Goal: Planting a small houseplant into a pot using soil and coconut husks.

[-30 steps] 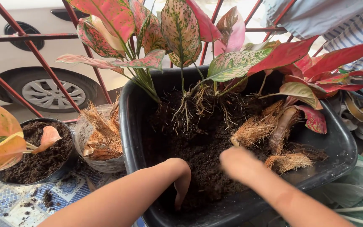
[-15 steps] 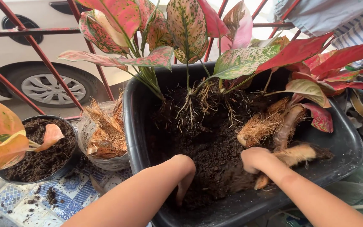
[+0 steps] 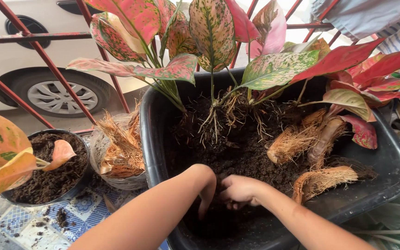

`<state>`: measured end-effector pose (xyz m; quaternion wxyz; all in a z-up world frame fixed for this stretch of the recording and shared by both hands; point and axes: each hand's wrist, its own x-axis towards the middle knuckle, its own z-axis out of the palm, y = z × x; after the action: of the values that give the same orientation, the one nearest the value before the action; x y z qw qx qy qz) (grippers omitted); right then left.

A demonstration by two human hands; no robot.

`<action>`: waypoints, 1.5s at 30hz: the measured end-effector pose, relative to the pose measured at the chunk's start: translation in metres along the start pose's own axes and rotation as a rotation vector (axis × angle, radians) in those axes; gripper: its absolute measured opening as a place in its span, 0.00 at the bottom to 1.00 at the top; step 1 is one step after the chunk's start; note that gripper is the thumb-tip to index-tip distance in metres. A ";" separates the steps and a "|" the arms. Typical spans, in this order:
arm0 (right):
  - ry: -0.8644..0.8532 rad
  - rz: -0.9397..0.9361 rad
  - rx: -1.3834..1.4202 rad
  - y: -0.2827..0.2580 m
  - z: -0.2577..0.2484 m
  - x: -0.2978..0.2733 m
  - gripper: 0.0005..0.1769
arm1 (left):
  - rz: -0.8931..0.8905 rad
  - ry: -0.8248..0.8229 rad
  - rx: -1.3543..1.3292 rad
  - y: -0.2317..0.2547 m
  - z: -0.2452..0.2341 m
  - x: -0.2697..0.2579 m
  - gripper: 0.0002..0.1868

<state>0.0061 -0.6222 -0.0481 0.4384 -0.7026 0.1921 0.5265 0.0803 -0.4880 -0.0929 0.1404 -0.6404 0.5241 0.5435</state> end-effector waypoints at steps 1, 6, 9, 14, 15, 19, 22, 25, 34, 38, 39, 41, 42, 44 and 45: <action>0.120 -0.063 -0.101 -0.010 0.000 -0.009 0.07 | -0.087 0.098 -0.073 -0.007 -0.004 0.007 0.39; 0.814 -0.348 -0.771 -0.038 -0.017 -0.066 0.15 | -0.382 0.513 -0.262 0.023 -0.031 -0.085 0.29; 0.948 -0.143 -0.731 -0.045 -0.023 -0.086 0.14 | -0.522 0.589 -0.330 0.031 -0.029 -0.098 0.28; 1.079 -0.339 -0.923 -0.037 -0.013 -0.068 0.21 | -0.687 0.724 -0.519 0.012 -0.017 -0.066 0.29; 1.078 -0.343 -0.925 -0.032 -0.011 -0.055 0.21 | -0.690 0.725 -0.521 0.020 -0.019 -0.075 0.29; 0.603 -0.322 -0.888 -0.032 0.010 -0.033 0.38 | -0.694 0.535 -0.637 0.029 -0.010 -0.094 0.39; 0.381 -0.377 -0.950 -0.027 0.018 -0.024 0.56 | -0.652 0.435 -0.660 0.032 -0.014 -0.095 0.38; 0.238 -0.320 -0.932 -0.023 0.028 -0.028 0.49 | -0.598 0.330 -0.679 0.025 -0.011 -0.074 0.38; -0.091 -0.088 -0.318 -0.011 0.026 -0.017 0.56 | -0.430 0.033 -0.721 -0.002 -0.007 -0.014 0.37; -0.156 -0.005 0.029 -0.016 0.015 -0.018 0.54 | -0.355 -0.101 -0.737 -0.005 -0.003 -0.009 0.37; -0.152 -0.005 0.029 -0.019 0.010 -0.023 0.54 | -0.335 -0.132 -0.738 -0.024 0.008 -0.017 0.37; -0.019 -0.024 0.200 -0.027 0.000 -0.031 0.46 | -0.294 -0.195 -0.745 -0.017 -0.007 0.010 0.37; -0.019 -0.023 0.197 -0.027 -0.005 -0.034 0.46 | -0.294 -0.193 -0.747 -0.008 -0.013 -0.018 0.37; -0.129 -0.213 0.567 -0.030 -0.018 -0.039 0.35 | -0.303 0.417 -0.890 0.008 -0.025 -0.076 0.42; -0.127 -0.214 0.566 -0.031 -0.022 -0.042 0.35 | -0.302 0.420 -0.890 0.015 -0.028 -0.094 0.42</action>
<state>0.0258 -0.6312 0.0038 0.6807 -0.5348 0.2282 0.4457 0.0970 -0.4664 0.0028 -0.1772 -0.8020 0.1608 0.5474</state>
